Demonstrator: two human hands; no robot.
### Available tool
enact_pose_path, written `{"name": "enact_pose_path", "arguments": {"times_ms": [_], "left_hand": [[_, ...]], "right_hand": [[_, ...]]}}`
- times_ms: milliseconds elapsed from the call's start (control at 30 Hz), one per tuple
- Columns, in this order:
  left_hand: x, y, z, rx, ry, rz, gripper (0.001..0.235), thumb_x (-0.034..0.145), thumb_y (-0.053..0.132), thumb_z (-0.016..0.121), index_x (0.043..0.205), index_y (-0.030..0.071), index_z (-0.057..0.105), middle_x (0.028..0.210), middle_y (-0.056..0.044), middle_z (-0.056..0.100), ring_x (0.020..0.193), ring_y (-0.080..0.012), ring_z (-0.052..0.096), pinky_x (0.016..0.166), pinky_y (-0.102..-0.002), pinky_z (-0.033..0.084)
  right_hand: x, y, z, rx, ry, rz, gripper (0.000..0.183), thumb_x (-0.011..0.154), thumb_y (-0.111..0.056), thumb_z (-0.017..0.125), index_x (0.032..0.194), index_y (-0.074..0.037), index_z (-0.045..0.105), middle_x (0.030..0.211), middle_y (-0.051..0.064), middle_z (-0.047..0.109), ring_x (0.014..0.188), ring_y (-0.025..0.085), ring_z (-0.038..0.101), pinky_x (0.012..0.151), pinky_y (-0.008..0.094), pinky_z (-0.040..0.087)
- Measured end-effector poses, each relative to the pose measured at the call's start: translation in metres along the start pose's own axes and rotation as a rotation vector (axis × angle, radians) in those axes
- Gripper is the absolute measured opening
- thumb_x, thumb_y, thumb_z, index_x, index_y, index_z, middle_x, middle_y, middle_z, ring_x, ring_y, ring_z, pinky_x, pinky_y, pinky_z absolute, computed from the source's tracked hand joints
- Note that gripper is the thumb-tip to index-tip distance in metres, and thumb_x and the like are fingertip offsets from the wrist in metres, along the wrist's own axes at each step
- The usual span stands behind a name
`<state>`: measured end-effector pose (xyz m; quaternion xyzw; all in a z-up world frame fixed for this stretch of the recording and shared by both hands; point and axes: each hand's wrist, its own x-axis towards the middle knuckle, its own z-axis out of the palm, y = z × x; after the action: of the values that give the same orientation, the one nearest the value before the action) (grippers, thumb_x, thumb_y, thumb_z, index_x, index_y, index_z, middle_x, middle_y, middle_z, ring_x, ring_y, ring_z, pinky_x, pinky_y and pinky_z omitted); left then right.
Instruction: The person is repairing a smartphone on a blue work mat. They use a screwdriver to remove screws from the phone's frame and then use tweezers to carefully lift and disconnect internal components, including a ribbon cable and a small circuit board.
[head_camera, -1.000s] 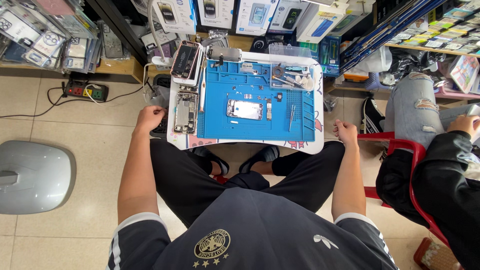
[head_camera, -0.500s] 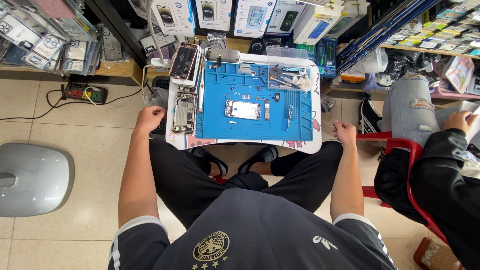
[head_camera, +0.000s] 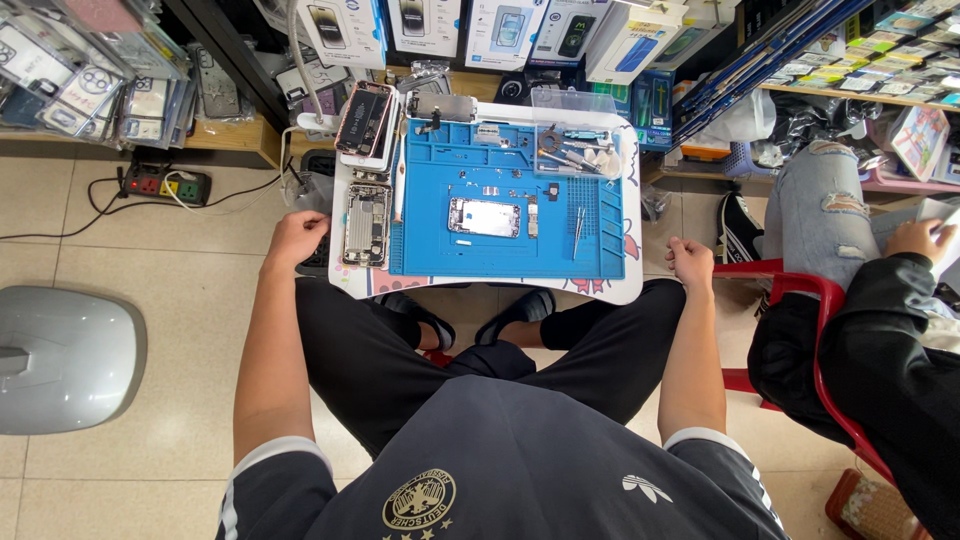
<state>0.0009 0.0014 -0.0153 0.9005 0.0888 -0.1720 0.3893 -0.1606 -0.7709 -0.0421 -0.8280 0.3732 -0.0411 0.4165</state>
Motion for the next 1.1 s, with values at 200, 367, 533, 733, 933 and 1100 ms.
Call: {"name": "enact_pose_path", "arguments": {"times_ms": [200, 367, 533, 733, 933, 1100], "left_hand": [[0.015, -0.019, 0.006, -0.020, 0.011, 0.006, 0.034, 0.100, 0.035, 0.069, 0.126, 0.016, 0.077, 0.106, -0.011, 0.079, 0.097, -0.0306, 0.075, 0.092, -0.048, 0.057], [-0.001, -0.010, 0.000, -0.090, 0.029, 0.029, 0.030, 0.102, 0.034, 0.070, 0.124, 0.015, 0.078, 0.105, -0.011, 0.079, 0.094, -0.0282, 0.076, 0.089, -0.044, 0.056], [0.006, -0.022, 0.002, -0.152, 0.063, 0.049, 0.023, 0.101, 0.032, 0.072, 0.120, 0.020, 0.079, 0.100, -0.007, 0.078, 0.088, -0.0210, 0.075, 0.084, -0.036, 0.057], [0.016, -0.071, 0.016, -0.125, 0.023, 0.060, 0.025, 0.105, 0.041, 0.071, 0.121, 0.022, 0.078, 0.098, -0.003, 0.078, 0.094, -0.0200, 0.075, 0.088, -0.038, 0.055], [-0.015, -0.028, 0.005, -0.295, -0.074, 0.086, 0.030, 0.110, 0.031, 0.071, 0.131, 0.009, 0.073, 0.111, -0.018, 0.074, 0.097, -0.0245, 0.073, 0.082, -0.036, 0.059], [-0.036, -0.008, -0.013, -0.191, -0.132, 0.019, 0.025, 0.112, 0.030, 0.064, 0.128, 0.012, 0.072, 0.105, -0.004, 0.072, 0.095, -0.0131, 0.068, 0.078, -0.028, 0.050]], "right_hand": [[0.001, 0.000, 0.000, -0.024, 0.023, -0.003, 0.022, 0.102, -0.032, 0.068, 0.101, -0.013, 0.079, 0.073, 0.004, 0.072, 0.061, 0.014, 0.068, 0.055, 0.027, 0.056], [-0.006, -0.002, -0.005, -0.080, 0.036, -0.012, 0.022, 0.104, -0.034, 0.067, 0.103, -0.016, 0.080, 0.073, 0.001, 0.073, 0.065, 0.014, 0.069, 0.062, 0.031, 0.055], [-0.028, -0.016, -0.013, -0.148, 0.065, -0.021, 0.022, 0.105, -0.035, 0.067, 0.105, -0.017, 0.080, 0.075, 0.000, 0.074, 0.071, 0.017, 0.072, 0.073, 0.034, 0.055], [-0.088, 0.013, -0.019, -0.379, 0.158, 0.009, 0.025, 0.103, -0.047, 0.067, 0.100, -0.025, 0.079, 0.077, -0.007, 0.074, 0.088, 0.026, 0.074, 0.084, 0.043, 0.056], [-0.263, -0.052, -0.002, -0.374, 0.439, -0.465, 0.061, 0.096, -0.020, 0.079, 0.149, -0.001, 0.057, 0.147, 0.041, 0.050, 0.133, 0.061, 0.050, 0.112, 0.068, 0.039], [-0.330, -0.048, 0.007, -0.427, 0.288, -0.210, 0.077, 0.100, -0.050, 0.065, 0.163, -0.018, 0.037, 0.176, 0.019, 0.013, 0.160, 0.050, 0.016, 0.115, 0.068, 0.037]]}}
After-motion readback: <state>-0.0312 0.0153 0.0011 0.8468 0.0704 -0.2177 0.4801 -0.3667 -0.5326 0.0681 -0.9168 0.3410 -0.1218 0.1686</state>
